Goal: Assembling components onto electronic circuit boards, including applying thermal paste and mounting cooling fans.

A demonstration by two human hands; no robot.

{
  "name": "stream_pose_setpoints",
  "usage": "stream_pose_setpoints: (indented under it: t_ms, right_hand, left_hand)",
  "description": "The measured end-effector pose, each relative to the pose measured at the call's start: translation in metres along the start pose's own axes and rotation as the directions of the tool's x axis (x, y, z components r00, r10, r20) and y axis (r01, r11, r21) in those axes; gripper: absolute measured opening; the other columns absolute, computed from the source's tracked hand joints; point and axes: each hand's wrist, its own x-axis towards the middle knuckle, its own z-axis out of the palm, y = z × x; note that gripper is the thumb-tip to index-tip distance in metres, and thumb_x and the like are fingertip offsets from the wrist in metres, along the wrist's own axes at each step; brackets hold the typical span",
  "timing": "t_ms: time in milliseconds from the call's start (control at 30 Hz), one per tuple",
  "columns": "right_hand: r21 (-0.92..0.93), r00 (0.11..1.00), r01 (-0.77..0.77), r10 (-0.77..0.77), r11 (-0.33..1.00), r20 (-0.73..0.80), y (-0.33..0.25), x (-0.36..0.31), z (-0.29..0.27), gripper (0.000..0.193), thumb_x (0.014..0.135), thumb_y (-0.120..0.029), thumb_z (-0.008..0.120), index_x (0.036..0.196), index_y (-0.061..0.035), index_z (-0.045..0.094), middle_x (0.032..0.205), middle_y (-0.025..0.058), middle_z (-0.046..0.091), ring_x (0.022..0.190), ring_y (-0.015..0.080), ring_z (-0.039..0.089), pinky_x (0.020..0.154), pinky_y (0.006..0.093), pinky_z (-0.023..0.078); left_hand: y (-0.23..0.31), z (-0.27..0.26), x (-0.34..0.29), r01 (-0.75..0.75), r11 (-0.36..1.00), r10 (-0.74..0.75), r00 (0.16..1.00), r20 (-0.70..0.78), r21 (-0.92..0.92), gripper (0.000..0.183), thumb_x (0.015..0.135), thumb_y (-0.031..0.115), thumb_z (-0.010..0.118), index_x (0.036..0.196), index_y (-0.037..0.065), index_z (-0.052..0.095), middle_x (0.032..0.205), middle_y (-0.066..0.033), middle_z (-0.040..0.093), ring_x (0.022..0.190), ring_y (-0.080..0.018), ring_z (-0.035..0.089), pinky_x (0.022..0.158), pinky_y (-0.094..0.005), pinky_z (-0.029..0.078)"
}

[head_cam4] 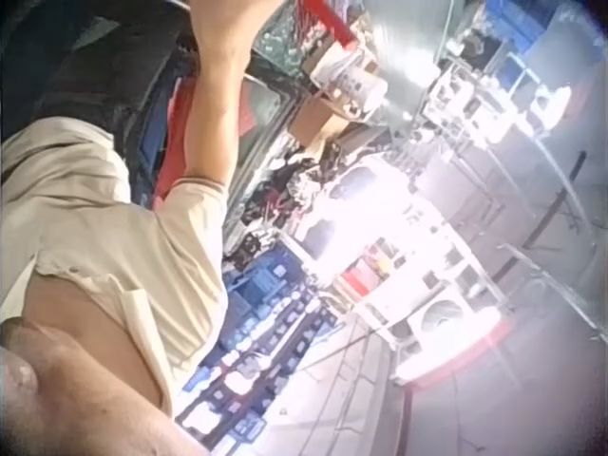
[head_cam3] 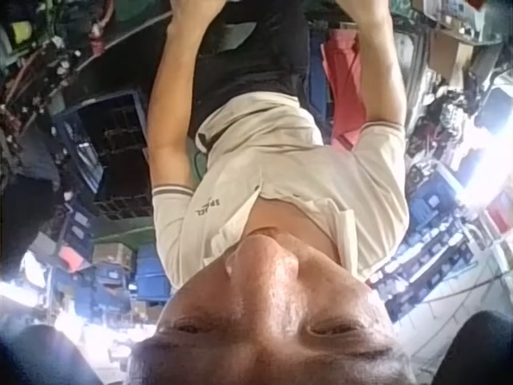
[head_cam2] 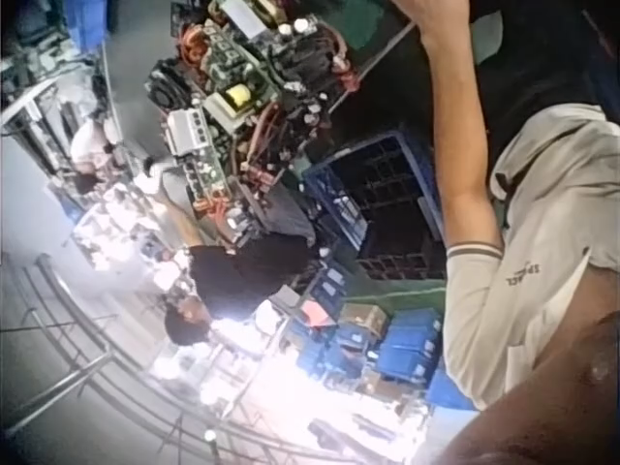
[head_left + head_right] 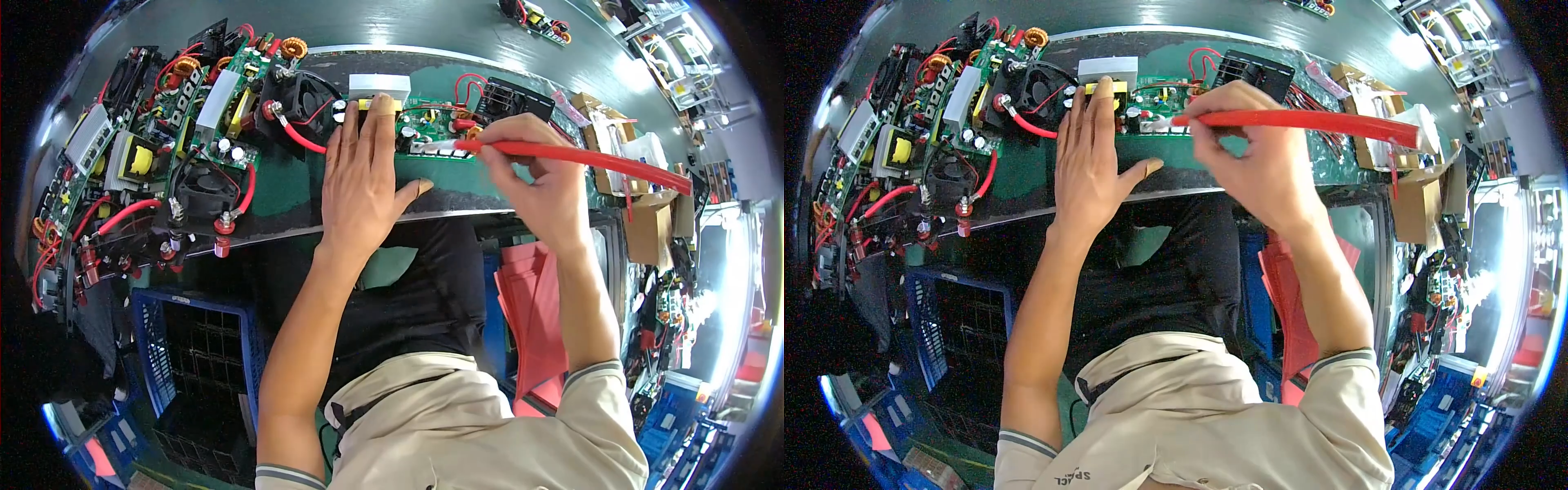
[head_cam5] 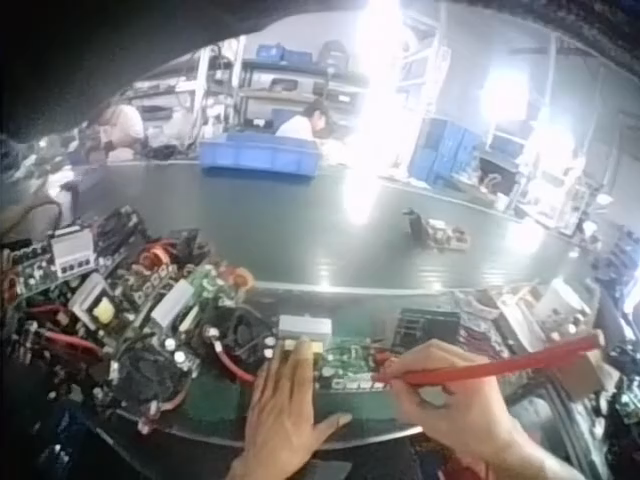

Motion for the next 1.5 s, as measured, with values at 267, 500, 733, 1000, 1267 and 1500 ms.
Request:
stream_pose_setpoints:
  t_ms: [267,500,733,1000,1267,1500]
  right_hand:
    - [-0.123,0.962,0.270,-0.272,0.955,-0.003,0.002,0.008,0.012,0.015,0.084,0.006,0.067,0.098,0.0006,0.068,0.096,0.0084,0.068,0.085,0.0171,0.069,0.072,0.0266,0.056]
    - [0.121,0.773,-0.017,0.090,0.992,-0.628,0.012,-0.025,-0.114,0.016,0.089,0.005,0.066,0.104,0.0055,0.066,0.094,0.0086,0.069,0.080,0.0137,0.068,0.072,0.0230,0.055]
    - [-0.500,0.760,-0.238,-0.161,0.832,-0.630,0.166,-0.100,-0.210,0.027,0.092,0.003,0.060,0.118,-0.0011,0.065,0.109,0.0117,0.068,0.102,0.0210,0.064,0.090,0.0316,0.050]
    - [-0.368,0.890,-0.439,0.340,0.819,-0.305,0.233,-0.078,-0.180,0.054,0.083,0.004,0.058,0.137,-0.0012,0.052,0.141,0.0158,0.052,0.128,0.0302,0.051,0.108,0.0366,0.039]
    - [-0.519,0.918,-0.372,0.221,0.769,-0.330,0.209,-0.099,-0.219,0.046,0.089,0.007,0.044,0.133,-0.0001,0.055,0.136,0.0229,0.054,0.131,0.0370,0.049,0.109,0.0394,0.037]
    - [-0.005,0.898,-0.152,0.136,0.988,-0.419,0.136,-0.064,-0.087,0.039,0.093,0.010,0.041,0.125,0.0017,0.061,0.123,0.0156,0.064,0.112,0.0264,0.062,0.095,0.0387,0.050]
  left_hand:
    - [-0.001,-0.003,0.007,-0.047,0.999,0.047,0.998,-0.028,-0.002,0.104,0.073,0.037,0.081,0.152,0.002,0.022,0.154,-0.0155,0.034,0.144,-0.0385,0.028,0.115,-0.0496,0.027]
    - [0.025,-0.072,0.042,-0.090,0.977,0.081,0.995,0.052,0.193,0.089,0.071,0.019,0.082,0.147,0.007,0.038,0.149,-0.0159,0.039,0.135,-0.0400,0.037,0.112,-0.0482,0.032]
    - [0.024,-0.100,0.106,-0.273,0.771,-0.181,0.772,0.610,0.575,0.103,0.062,0.024,0.089,0.150,0.014,0.035,0.145,-0.0106,0.047,0.137,-0.0333,0.039,0.115,-0.0516,0.026]
    - [-0.010,-0.122,0.123,-0.352,0.743,-0.273,0.617,0.738,0.569,0.125,0.054,0.030,0.093,0.155,0.019,0.021,0.144,-0.0177,0.044,0.134,-0.0383,0.041,0.111,-0.0497,0.034]
    - [-0.001,-0.121,0.146,-0.508,0.728,-0.059,0.622,0.781,0.460,0.122,0.060,0.034,0.091,0.157,0.016,0.018,0.122,-0.0160,0.055,0.120,-0.0365,0.048,0.107,-0.0563,0.030]
    - [0.025,-0.149,0.213,-0.656,0.615,0.176,0.655,0.734,0.438,0.112,0.059,0.028,0.089,0.153,0.017,0.029,0.124,-0.0086,0.055,0.118,-0.0291,0.050,0.107,-0.0486,0.036]
